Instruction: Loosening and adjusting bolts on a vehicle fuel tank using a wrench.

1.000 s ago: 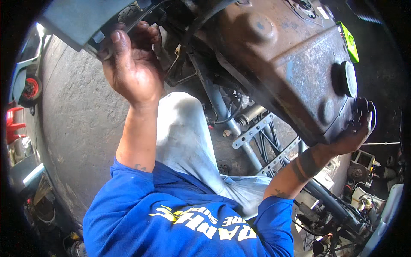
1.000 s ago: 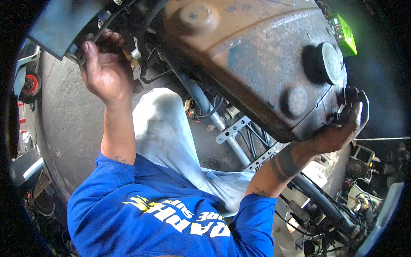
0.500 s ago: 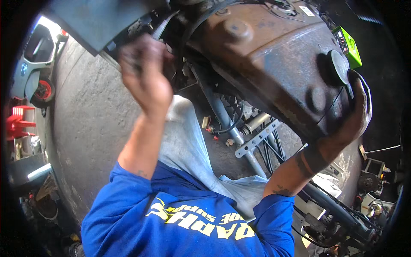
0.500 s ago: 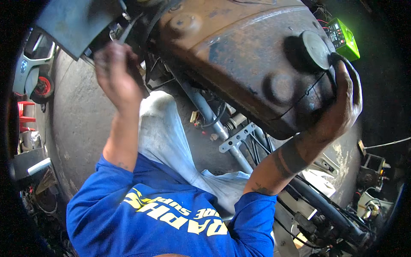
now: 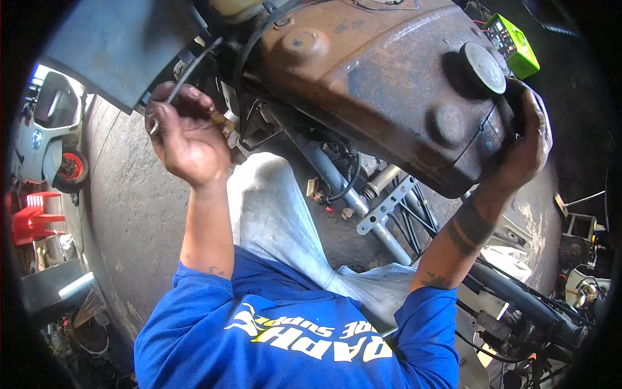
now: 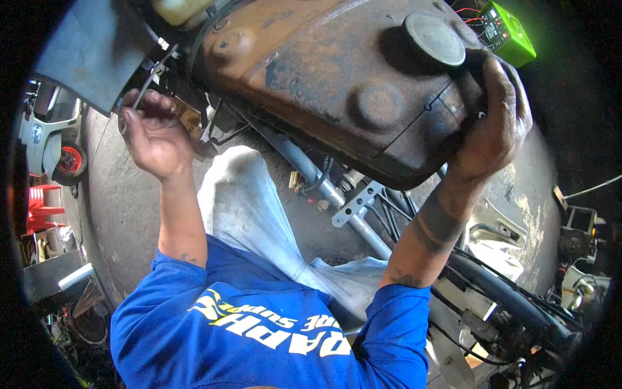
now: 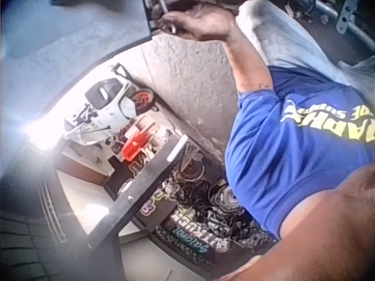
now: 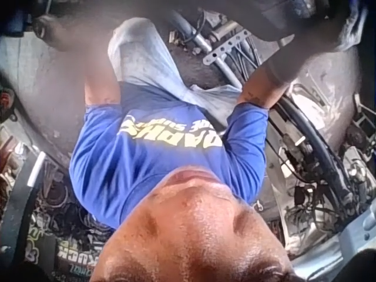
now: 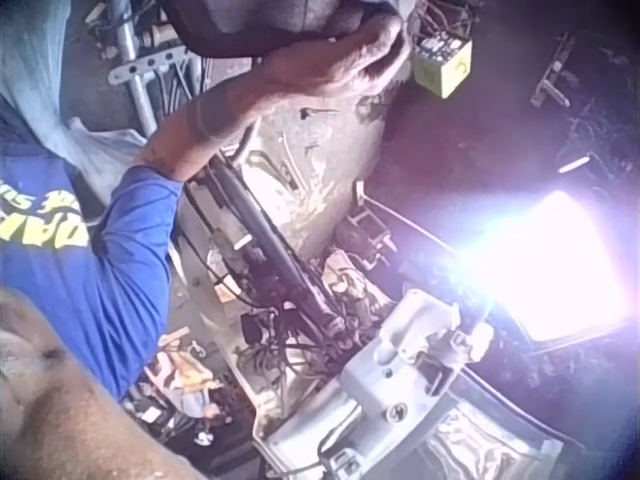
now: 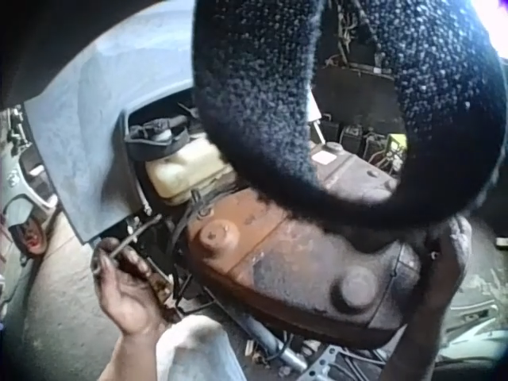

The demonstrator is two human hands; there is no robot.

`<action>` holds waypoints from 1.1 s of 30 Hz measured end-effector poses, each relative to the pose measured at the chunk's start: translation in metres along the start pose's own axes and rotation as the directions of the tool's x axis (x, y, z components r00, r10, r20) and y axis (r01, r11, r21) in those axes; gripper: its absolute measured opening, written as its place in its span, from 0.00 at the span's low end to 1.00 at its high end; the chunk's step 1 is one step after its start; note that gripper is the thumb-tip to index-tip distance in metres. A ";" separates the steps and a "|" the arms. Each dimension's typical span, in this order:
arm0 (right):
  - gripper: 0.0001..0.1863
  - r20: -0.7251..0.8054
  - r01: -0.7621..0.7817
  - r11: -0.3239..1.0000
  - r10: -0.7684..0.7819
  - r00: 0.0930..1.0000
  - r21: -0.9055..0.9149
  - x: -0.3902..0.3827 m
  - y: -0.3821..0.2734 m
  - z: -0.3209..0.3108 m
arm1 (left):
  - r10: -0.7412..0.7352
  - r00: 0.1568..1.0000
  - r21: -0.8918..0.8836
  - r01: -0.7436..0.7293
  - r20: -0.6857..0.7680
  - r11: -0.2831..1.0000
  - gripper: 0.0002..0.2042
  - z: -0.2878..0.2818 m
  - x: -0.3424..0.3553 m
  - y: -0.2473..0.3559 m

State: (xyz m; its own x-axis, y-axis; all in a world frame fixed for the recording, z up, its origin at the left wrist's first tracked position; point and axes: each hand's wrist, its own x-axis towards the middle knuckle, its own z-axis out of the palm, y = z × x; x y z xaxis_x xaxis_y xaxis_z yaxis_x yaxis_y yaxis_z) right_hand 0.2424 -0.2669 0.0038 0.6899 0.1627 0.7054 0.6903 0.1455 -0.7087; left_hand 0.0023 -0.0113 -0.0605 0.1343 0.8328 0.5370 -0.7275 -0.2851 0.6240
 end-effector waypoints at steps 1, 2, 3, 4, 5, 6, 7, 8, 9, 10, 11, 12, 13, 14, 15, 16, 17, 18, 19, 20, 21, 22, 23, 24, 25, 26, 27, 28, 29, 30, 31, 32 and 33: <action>0.16 -0.004 0.006 1.000 -0.006 1.000 -0.002 0.001 0.001 0.000 | 0.002 1.000 -0.006 -0.002 0.003 1.000 0.15 0.000 0.002 -0.002; 0.16 -0.004 -0.008 1.000 0.008 1.000 0.009 0.001 0.004 -0.001 | 0.013 1.000 0.042 -0.013 0.013 0.999 0.15 -0.002 0.003 -0.003; 0.16 -0.003 -0.022 1.000 0.022 1.000 0.021 0.002 0.005 -0.001 | 0.025 0.999 0.090 -0.027 0.023 0.996 0.14 -0.003 0.003 -0.004; 0.15 -0.005 -0.094 0.989 0.095 0.995 0.117 0.002 -0.002 0.002 | -0.026 1.000 0.024 0.026 0.007 0.999 0.14 -0.001 0.000 -0.006; 0.15 -0.007 -0.086 0.989 0.087 0.996 0.118 0.001 -0.006 0.003 | -0.021 1.000 0.018 0.021 0.009 1.000 0.14 -0.002 0.000 -0.006; 0.15 -0.001 -0.111 0.991 0.112 0.994 0.076 0.000 -0.009 0.003 | -0.108 0.992 -0.023 0.107 -0.072 0.994 0.13 -0.005 0.002 -0.006; 0.14 0.003 -0.135 0.990 0.135 0.991 0.033 0.000 -0.013 0.003 | -0.198 0.969 -0.073 0.189 -0.147 0.979 0.13 -0.008 0.005 -0.006; 0.12 -0.056 -0.153 0.988 0.153 0.987 0.011 -0.001 -0.016 0.008 | -0.259 0.959 -0.130 0.244 -0.112 0.961 0.13 -0.012 0.009 -0.005; 0.12 -0.058 -0.145 0.989 0.145 0.988 0.010 0.000 -0.018 0.008 | -0.256 0.961 -0.137 0.240 -0.109 0.961 0.13 -0.012 0.014 -0.004; 0.11 -0.067 -0.182 0.982 0.184 0.981 0.046 -0.001 -0.020 0.009 | -0.318 0.940 -0.110 0.305 -0.123 0.946 0.13 -0.011 0.020 -0.001; 0.11 -0.075 -0.218 0.972 0.224 0.972 0.082 -0.001 -0.021 0.010 | -0.378 0.916 -0.084 0.369 -0.138 0.926 0.12 -0.011 0.027 0.001; 0.11 -0.059 -0.183 0.981 0.187 0.981 0.066 -0.001 -0.020 0.010 | -0.419 0.885 -0.071 0.414 -0.201 0.908 0.12 -0.011 0.036 -0.003; 0.11 -0.057 -0.179 0.982 0.183 0.982 0.067 -0.001 -0.019 0.009 | -0.416 0.886 -0.073 0.410 -0.202 0.909 0.12 -0.010 0.042 -0.005; 0.11 -0.064 -0.180 0.984 0.181 0.981 0.019 -0.001 -0.018 0.009 | -0.425 0.882 -0.029 0.428 -0.204 0.903 0.11 -0.010 0.047 -0.006; 0.10 -0.071 -0.181 0.983 0.178 0.981 -0.029 -0.001 -0.018 0.009 | -0.433 0.877 0.016 0.446 -0.207 0.895 0.11 -0.009 0.050 -0.005; 0.10 -0.072 -0.176 0.984 0.174 0.982 -0.029 -0.001 -0.019 0.010 | -0.417 0.881 0.035 0.435 -0.225 0.900 0.10 -0.004 0.047 -0.003; 0.10 -0.078 -0.185 0.983 0.184 0.980 -0.013 -0.002 -0.021 0.011 | -0.415 0.882 0.032 0.432 -0.223 0.901 0.10 -0.002 0.043 -0.003; 0.10 -0.085 -0.194 0.981 0.194 0.977 0.003 -0.002 -0.022 0.011 | -0.373 0.911 0.028 0.384 -0.174 0.923 0.09 -0.002 0.039 -0.003; 0.10 -0.085 -0.188 0.982 0.187 0.979 0.006 -0.001 -0.020 0.010 | -0.326 0.937 0.022 0.331 -0.126 0.943 0.08 -0.002 0.034 -0.002; 0.10 -0.084 -0.180 0.983 0.177 0.981 -0.021 -0.001 -0.017 0.009 | -0.253 0.962 0.050 0.259 -0.102 0.965 0.07 0.000 0.027 -0.004; 0.10 -0.083 -0.172 0.984 0.167 0.982 -0.049 0.000 -0.016 0.008 | -0.247 0.964 0.046 0.253 -0.101 0.966 0.07 0.001 0.020 -0.006; 0.10 -0.087 -0.150 0.985 0.143 0.986 -0.083 0.000 -0.016 0.009 | -0.147 0.987 0.125 0.154 -0.058 0.980 0.07 0.003 0.013 -0.010; 0.10 -0.090 -0.146 0.986 0.139 0.986 -0.080 0.000 -0.018 0.009 | -0.049 0.999 0.199 0.049 -0.008 0.979 0.08 0.005 0.009 -0.012; 0.10 -0.082 -0.161 0.984 0.154 0.985 -0.079 0.000 -0.020 0.009 | -0.033 0.999 0.194 0.036 -0.020 0.980 0.07 0.009 0.007 -0.013; 0.10 -0.077 -0.177 0.981 0.171 0.982 -0.077 0.000 -0.021 0.010 | -0.029 0.999 0.193 0.031 -0.014 0.981 0.07 0.010 0.007 -0.014; 0.10 -0.079 -0.164 0.983 0.158 0.984 -0.078 -0.001 -0.020 0.010 | 0.095 0.995 0.357 -0.101 0.034 0.929 0.06 0.010 0.006 -0.014; 0.10 -0.085 -0.163 0.984 0.157 0.984 -0.073 -0.002 -0.020 0.010 | 0.208 0.973 0.503 -0.231 0.102 0.833 0.05 0.010 0.004 -0.015; 0.10 -0.084 -0.168 0.982 0.161 0.983 -0.082 -0.001 -0.021 0.010 | 0.296 0.926 0.654 -0.375 0.234 0.657 0.06 0.010 -0.001 -0.017; 0.10 -0.078 -0.175 0.981 0.169 0.983 -0.084 0.000 -0.021 0.011 | 0.342 0.886 0.602 -0.464 0.314 0.650 0.08 0.019 -0.008 -0.020; 0.10 -0.077 -0.173 0.982 0.167 0.983 -0.072 0.001 -0.020 0.010 | 0.368 0.843 0.649 -0.536 0.391 0.539 0.09 0.017 -0.010 -0.022; 0.10 -0.079 -0.166 0.984 0.161 0.984 -0.068 0.001 -0.019 0.009 | 0.380 0.801 0.679 -0.596 0.463 0.429 0.10 0.015 -0.012 -0.024; 0.10 -0.081 -0.160 0.985 0.155 0.985 -0.064 0.001 -0.020 0.008 | 0.406 0.752 0.662 -0.654 0.519 0.365 0.08 0.013 -0.008 -0.021; 0.10 -0.080 -0.156 0.986 0.151 0.985 -0.063 0.001 -0.021 0.009 | 0.410 0.751 0.662 -0.655 0.517 0.365 0.08 0.009 -0.008 -0.018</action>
State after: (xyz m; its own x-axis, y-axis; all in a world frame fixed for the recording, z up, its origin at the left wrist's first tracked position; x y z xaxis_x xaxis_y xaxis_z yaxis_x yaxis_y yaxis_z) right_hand 0.2267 -0.2608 0.0188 0.8012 0.1039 0.5893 0.5868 0.0563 -0.8077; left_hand 0.0205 -0.0174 -0.0713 0.1507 0.2635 0.9528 0.0919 -0.9634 0.2519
